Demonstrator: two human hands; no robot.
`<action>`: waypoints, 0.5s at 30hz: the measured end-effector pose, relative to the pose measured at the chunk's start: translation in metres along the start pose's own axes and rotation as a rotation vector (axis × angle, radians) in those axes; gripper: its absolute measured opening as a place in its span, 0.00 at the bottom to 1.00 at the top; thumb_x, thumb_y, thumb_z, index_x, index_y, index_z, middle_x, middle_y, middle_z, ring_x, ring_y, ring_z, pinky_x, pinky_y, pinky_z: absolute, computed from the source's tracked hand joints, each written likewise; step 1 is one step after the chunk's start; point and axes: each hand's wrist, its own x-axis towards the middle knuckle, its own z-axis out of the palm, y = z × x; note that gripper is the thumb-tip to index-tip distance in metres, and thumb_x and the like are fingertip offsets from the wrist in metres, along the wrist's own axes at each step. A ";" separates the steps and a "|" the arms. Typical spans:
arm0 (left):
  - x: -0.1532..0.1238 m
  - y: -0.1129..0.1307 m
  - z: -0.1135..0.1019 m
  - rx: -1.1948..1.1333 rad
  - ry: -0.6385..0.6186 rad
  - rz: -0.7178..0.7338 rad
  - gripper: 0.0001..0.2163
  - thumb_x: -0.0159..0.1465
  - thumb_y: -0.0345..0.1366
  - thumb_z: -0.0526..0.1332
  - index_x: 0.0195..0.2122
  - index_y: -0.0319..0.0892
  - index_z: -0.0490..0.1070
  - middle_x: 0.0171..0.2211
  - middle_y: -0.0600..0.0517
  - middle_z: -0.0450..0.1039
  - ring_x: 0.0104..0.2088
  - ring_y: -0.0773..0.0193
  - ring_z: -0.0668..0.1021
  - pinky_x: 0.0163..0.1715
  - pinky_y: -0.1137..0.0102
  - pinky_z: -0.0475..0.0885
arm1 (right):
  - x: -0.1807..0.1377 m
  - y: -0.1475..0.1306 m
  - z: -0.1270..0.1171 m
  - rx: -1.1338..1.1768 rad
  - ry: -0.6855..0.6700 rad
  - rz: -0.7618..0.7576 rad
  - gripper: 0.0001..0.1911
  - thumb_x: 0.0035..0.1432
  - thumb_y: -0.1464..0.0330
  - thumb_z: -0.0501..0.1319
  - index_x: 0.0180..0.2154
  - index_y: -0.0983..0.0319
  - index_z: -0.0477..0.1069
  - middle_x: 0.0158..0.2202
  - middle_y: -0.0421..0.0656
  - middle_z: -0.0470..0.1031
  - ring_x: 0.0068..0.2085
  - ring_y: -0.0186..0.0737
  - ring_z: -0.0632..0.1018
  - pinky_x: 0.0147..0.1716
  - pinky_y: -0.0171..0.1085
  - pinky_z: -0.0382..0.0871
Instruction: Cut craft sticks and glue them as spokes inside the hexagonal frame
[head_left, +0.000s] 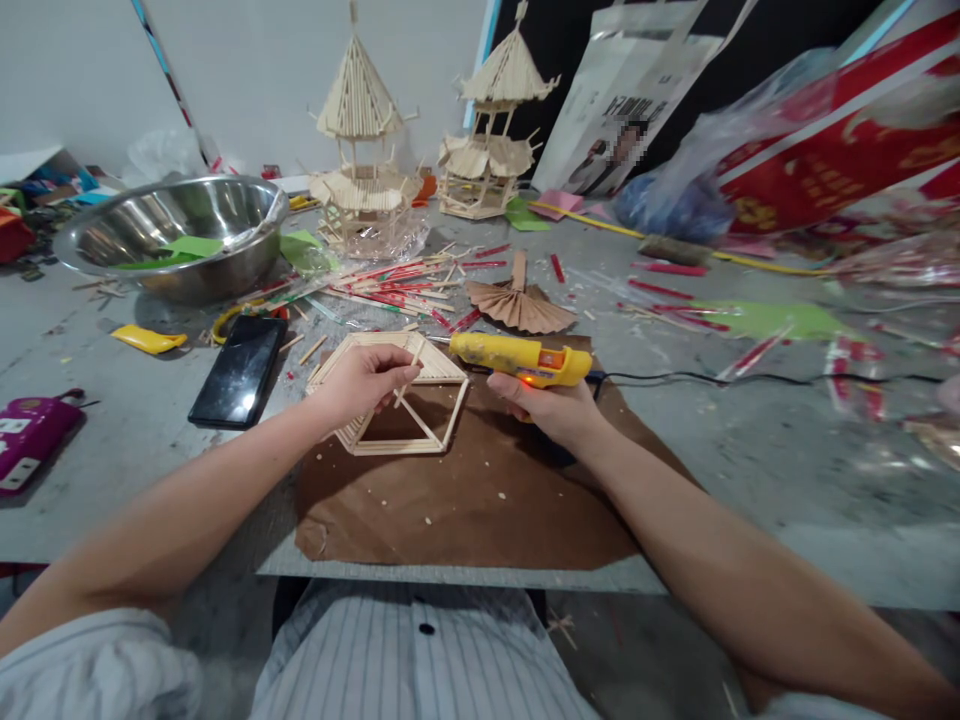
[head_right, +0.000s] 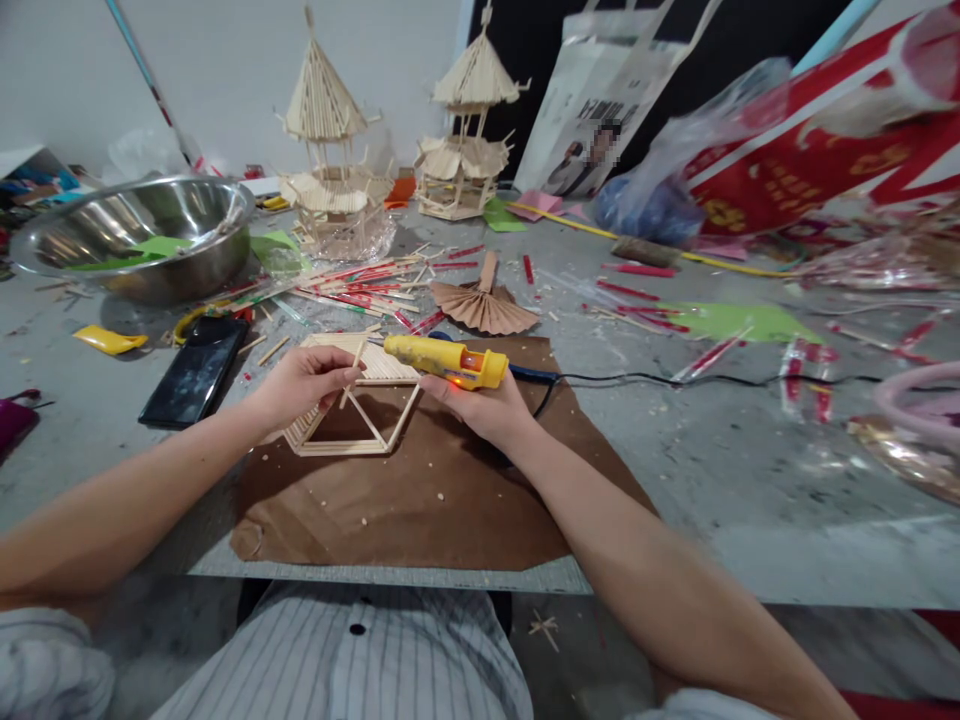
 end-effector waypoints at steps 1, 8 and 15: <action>0.000 0.000 0.000 0.014 -0.001 0.007 0.08 0.54 0.39 0.58 0.28 0.38 0.67 0.18 0.57 0.62 0.15 0.77 0.64 0.13 0.80 0.58 | 0.000 0.000 0.000 -0.001 -0.005 0.004 0.17 0.37 0.55 0.65 0.22 0.60 0.65 0.11 0.33 0.59 0.13 0.27 0.60 0.10 0.30 0.53; 0.000 0.000 0.000 0.051 0.011 0.014 0.08 0.54 0.39 0.58 0.28 0.38 0.68 0.18 0.57 0.62 0.15 0.77 0.63 0.13 0.80 0.57 | -0.001 -0.003 0.000 0.001 -0.030 -0.037 0.16 0.38 0.56 0.65 0.21 0.60 0.65 0.10 0.33 0.59 0.12 0.26 0.59 0.09 0.30 0.52; 0.000 0.001 0.000 0.055 0.019 0.016 0.08 0.54 0.39 0.58 0.28 0.38 0.69 0.18 0.57 0.62 0.15 0.77 0.63 0.15 0.79 0.57 | 0.000 -0.002 0.000 0.006 -0.031 -0.056 0.15 0.39 0.57 0.65 0.26 0.61 0.69 0.13 0.35 0.63 0.14 0.28 0.63 0.10 0.31 0.56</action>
